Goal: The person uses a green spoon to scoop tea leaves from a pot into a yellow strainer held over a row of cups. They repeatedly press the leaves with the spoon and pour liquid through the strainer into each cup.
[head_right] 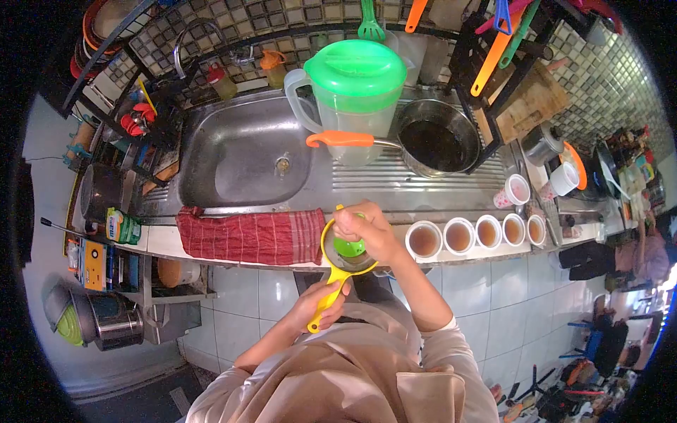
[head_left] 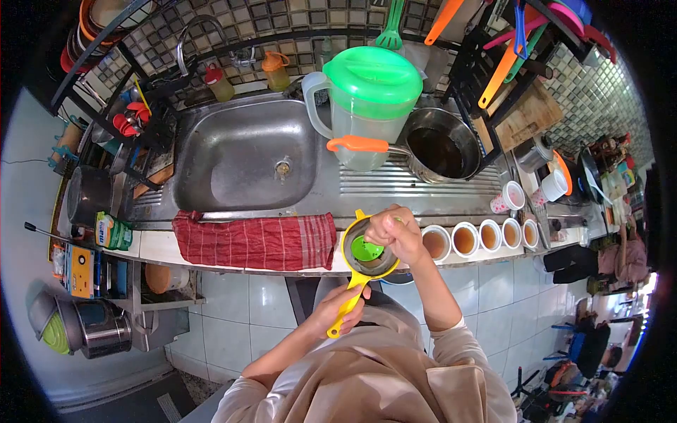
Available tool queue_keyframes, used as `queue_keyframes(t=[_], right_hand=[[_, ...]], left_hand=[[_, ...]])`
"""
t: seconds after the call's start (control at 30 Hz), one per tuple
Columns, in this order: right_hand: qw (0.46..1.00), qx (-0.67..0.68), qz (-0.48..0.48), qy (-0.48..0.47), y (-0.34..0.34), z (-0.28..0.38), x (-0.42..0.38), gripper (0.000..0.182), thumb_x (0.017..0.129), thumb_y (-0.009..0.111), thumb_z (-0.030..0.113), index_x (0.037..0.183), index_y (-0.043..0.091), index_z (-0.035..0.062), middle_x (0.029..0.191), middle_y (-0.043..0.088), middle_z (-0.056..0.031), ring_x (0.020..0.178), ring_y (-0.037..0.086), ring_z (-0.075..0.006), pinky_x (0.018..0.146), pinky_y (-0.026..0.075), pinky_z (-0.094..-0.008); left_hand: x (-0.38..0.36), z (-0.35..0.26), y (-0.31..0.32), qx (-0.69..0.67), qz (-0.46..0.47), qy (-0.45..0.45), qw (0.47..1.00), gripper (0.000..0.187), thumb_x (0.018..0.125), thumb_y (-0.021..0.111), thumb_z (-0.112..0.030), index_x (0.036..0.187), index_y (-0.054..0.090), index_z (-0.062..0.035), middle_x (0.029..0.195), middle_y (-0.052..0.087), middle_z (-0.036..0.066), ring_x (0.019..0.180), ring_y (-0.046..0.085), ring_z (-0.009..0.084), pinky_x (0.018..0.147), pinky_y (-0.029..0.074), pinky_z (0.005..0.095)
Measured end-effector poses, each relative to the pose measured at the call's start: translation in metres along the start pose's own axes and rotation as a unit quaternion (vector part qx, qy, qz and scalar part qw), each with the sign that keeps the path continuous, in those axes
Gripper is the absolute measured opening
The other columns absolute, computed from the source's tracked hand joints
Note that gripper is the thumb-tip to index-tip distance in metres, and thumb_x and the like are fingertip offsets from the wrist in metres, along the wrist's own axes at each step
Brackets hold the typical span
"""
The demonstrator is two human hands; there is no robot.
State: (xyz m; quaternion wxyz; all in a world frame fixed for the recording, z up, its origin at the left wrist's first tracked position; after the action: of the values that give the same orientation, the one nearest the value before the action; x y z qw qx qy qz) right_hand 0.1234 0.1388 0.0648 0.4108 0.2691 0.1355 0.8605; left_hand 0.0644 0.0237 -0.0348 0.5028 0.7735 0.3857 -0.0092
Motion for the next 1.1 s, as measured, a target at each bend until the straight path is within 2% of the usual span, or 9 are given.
queue_keyframes(t=[0.1, 0.17, 0.2, 0.27, 0.47, 0.77, 0.9, 0.97, 1.1], right_hand=[[1.0, 0.012, -0.004, 0.003, -0.001, 0.0, 0.001, 0.04, 0.088, 0.042, 0.025, 0.055, 0.027, 0.0078, 0.051, 0.022, 0.003, 0.045, 0.02, -0.008, 0.044, 0.018, -0.0237], [0.996, -0.041, -0.078, -0.023, -0.007, 0.005, 0.0, 0.046, 0.088, 0.039, 0.031, 0.051, 0.025, 0.0087, 0.045, 0.018, 0.0039, 0.039, 0.015, -0.0073, 0.04, 0.014, -0.0245], [0.996, -0.042, -0.077, -0.023, -0.005, 0.006, 0.0, 0.046, 0.088, 0.039, 0.031, 0.051, 0.025, 0.0087, 0.045, 0.018, 0.0039, 0.039, 0.015, -0.0073, 0.04, 0.014, -0.0245], [0.991, -0.066, -0.104, -0.055, -0.005, 0.011, -0.004, 0.045, 0.088, 0.039, 0.031, 0.052, 0.025, 0.0089, 0.046, 0.017, 0.0041, 0.039, 0.015, -0.007, 0.04, 0.014, -0.0242], [0.985, -0.07, -0.139, -0.072, -0.007, 0.012, -0.008, 0.043, 0.089, 0.038, 0.029, 0.053, 0.026, 0.0086, 0.047, 0.018, 0.004, 0.039, 0.015, -0.0067, 0.039, 0.014, -0.0236], [0.974, -0.062, -0.211, -0.061, -0.016, 0.007, -0.007, 0.039, 0.089, 0.04, 0.024, 0.054, 0.027, 0.0091, 0.048, 0.022, 0.0041, 0.042, 0.018, -0.0057, 0.042, 0.016, -0.0229], [0.96, -0.074, -0.258, -0.074, -0.017, 0.007, -0.011, 0.039, 0.089, 0.04, 0.025, 0.055, 0.027, 0.0096, 0.048, 0.022, 0.0043, 0.042, 0.018, -0.0054, 0.042, 0.016, -0.0225], [0.951, -0.092, -0.278, -0.096, -0.015, 0.009, -0.016, 0.038, 0.089, 0.04, 0.025, 0.056, 0.028, 0.0093, 0.048, 0.022, 0.0045, 0.042, 0.018, -0.0053, 0.042, 0.016, -0.0227], [0.942, -0.105, -0.293, -0.125, -0.011, 0.012, -0.026, 0.037, 0.089, 0.039, 0.024, 0.056, 0.029, 0.0086, 0.048, 0.021, 0.0043, 0.042, 0.019, -0.0058, 0.042, 0.017, -0.023]], left_hand=[[0.001, 0.001, -0.001, -0.008, 0.006, -0.005, 1.0, 0.025, 0.089, 0.035, -0.03, 0.09, 0.039, -0.0059, 0.044, 0.033, -0.001, 0.03, 0.031, 0.0084, 0.027, 0.025, 0.02], [0.002, 0.002, -0.002, -0.013, 0.01, -0.007, 1.0, 0.025, 0.089, 0.035, -0.03, 0.09, 0.04, -0.006, 0.044, 0.033, -0.001, 0.03, 0.031, 0.0085, 0.027, 0.025, 0.0201], [0.002, 0.003, -0.002, -0.025, 0.018, -0.011, 0.999, 0.024, 0.089, 0.035, -0.03, 0.091, 0.04, -0.0062, 0.044, 0.033, -0.001, 0.031, 0.031, 0.0086, 0.027, 0.025, 0.0204], [0.003, 0.002, 0.0, -0.038, 0.027, -0.015, 0.999, 0.024, 0.089, 0.036, -0.03, 0.091, 0.04, -0.0065, 0.045, 0.032, -0.001, 0.031, 0.031, 0.0086, 0.027, 0.025, 0.0207], [0.009, -0.001, 0.0, -0.026, 0.005, -0.029, 0.999, 0.024, 0.089, 0.037, -0.032, 0.091, 0.041, -0.0076, 0.045, 0.032, -0.001, 0.032, 0.03, 0.0083, 0.027, 0.023, 0.0205], [0.012, 0.006, 0.001, -0.055, 0.032, -0.028, 0.998, 0.026, 0.09, 0.035, -0.034, 0.09, 0.04, -0.0088, 0.045, 0.032, -0.001, 0.033, 0.029, 0.0078, 0.028, 0.022, 0.02], [0.012, 0.011, 0.008, -0.069, 0.016, -0.023, 0.997, 0.027, 0.09, 0.033, -0.036, 0.09, 0.038, -0.0099, 0.045, 0.031, -0.001, 0.034, 0.028, 0.0082, 0.03, 0.022, 0.0205], [0.016, 0.012, 0.009, -0.075, 0.002, 0.013, 0.997, 0.026, 0.09, 0.033, -0.036, 0.089, 0.038, -0.0105, 0.045, 0.031, -0.001, 0.034, 0.028, 0.0082, 0.031, 0.023, 0.0209], [0.015, 0.014, 0.015, -0.077, -0.018, -0.014, 0.997, 0.026, 0.09, 0.032, -0.038, 0.087, 0.036, -0.0121, 0.046, 0.031, -0.001, 0.034, 0.028, 0.0087, 0.033, 0.024, 0.0207]])
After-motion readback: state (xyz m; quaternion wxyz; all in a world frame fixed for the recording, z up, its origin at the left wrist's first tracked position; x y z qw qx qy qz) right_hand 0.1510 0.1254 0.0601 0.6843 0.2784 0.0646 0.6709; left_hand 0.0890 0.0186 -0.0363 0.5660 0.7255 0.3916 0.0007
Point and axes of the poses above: each hand's wrist, its own x-axis towards the middle knuckle, its own y-axis out of the palm, z = x × y, the point moved 8 cm from there along x, towards the middle knuckle
